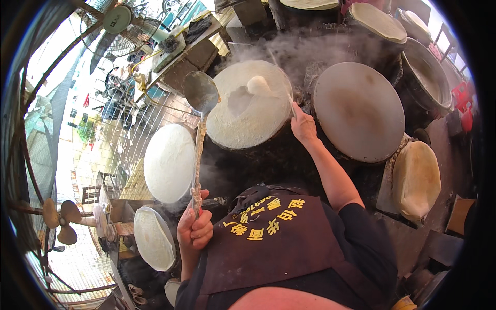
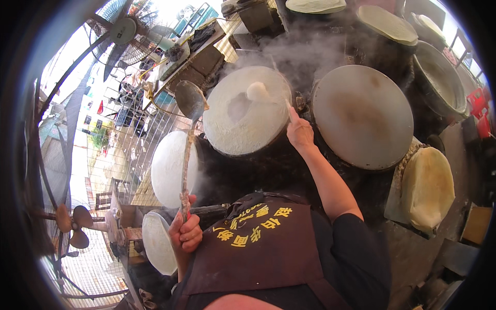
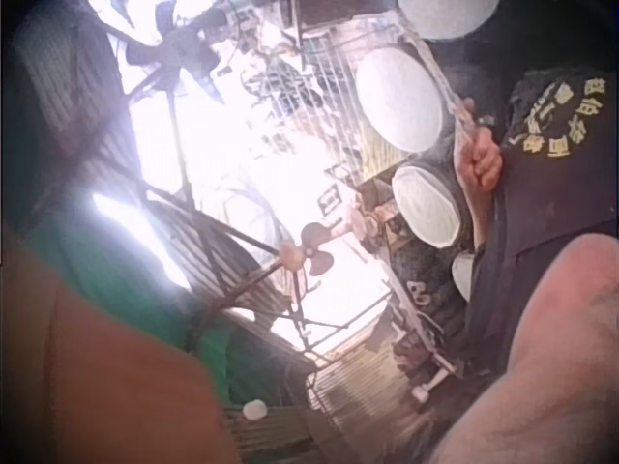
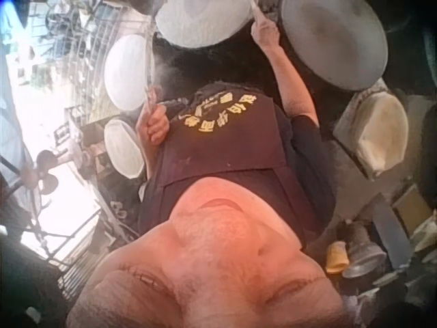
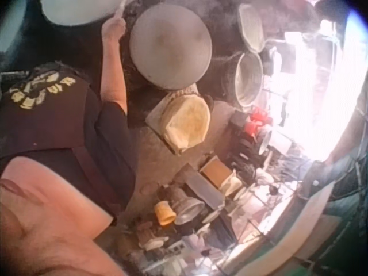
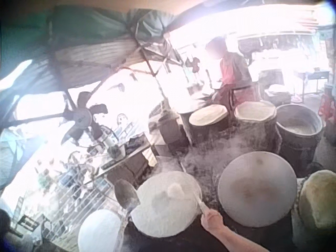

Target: The person ladles batter onto multiple hot round griddles, spreads it into thin crepes using a wooden spreader, and removes finished crepes to a stack. The process repeats across several griddles in a continuous workflow.

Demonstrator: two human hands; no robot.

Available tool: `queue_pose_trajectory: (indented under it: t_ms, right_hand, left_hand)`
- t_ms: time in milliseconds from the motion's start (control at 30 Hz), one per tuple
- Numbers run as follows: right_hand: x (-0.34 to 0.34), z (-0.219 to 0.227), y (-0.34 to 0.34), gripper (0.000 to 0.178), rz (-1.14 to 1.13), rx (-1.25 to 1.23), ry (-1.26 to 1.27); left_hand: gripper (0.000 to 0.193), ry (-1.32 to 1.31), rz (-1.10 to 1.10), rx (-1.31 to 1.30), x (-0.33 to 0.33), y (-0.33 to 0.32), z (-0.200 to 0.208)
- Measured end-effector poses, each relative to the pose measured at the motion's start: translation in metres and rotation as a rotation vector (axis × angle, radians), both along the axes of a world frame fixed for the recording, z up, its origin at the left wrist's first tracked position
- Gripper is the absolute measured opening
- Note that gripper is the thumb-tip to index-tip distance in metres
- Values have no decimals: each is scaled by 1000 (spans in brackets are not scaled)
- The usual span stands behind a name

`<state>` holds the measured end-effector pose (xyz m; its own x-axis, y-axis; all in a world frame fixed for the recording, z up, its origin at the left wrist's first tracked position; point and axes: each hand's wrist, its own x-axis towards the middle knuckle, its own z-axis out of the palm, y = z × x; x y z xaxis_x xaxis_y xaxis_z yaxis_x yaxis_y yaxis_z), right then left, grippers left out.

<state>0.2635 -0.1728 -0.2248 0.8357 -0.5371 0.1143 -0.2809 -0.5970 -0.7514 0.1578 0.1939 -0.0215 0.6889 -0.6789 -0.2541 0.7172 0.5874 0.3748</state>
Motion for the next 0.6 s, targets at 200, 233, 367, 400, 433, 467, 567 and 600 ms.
queue_pose_trajectory:
  t_ms: [200, 233, 367, 400, 433, 467, 567, 600]
  right_hand:
    - [6, 9, 47, 55, 232, -77, 95]
    - [7, 3, 41, 54, 255, -56, 29]
    - [-21, 4, 20, 51, 74, 1, -47]
    - [-27, 1, 19, 52, 1, 5, -55]
    - [-31, -2, 24, 53, 33, -48, 42]
    - [-32, 10, 36, 54, 102, -49, 118]
    - [-16, 0, 70, 55, 253, -42, 99]
    - [-13, -1, 67, 53, 273, -12, 59]
  left_hand:
    - [54, 44, 11, -44, 7, -8, -1]
    - [54, 38, 9, -38, 6, -7, 0]
    - [54, 30, 29, -52, 4, 0, -3]
    - [54, 38, 35, -61, 3, 1, -4]
    - [54, 41, 29, -60, 4, 1, -6]
    - [54, 40, 24, -55, 5, 0, -7]
    - [53, 47, -23, -51, 13, -5, -5]
    - [53, 51, -37, -51, 15, -7, -4]
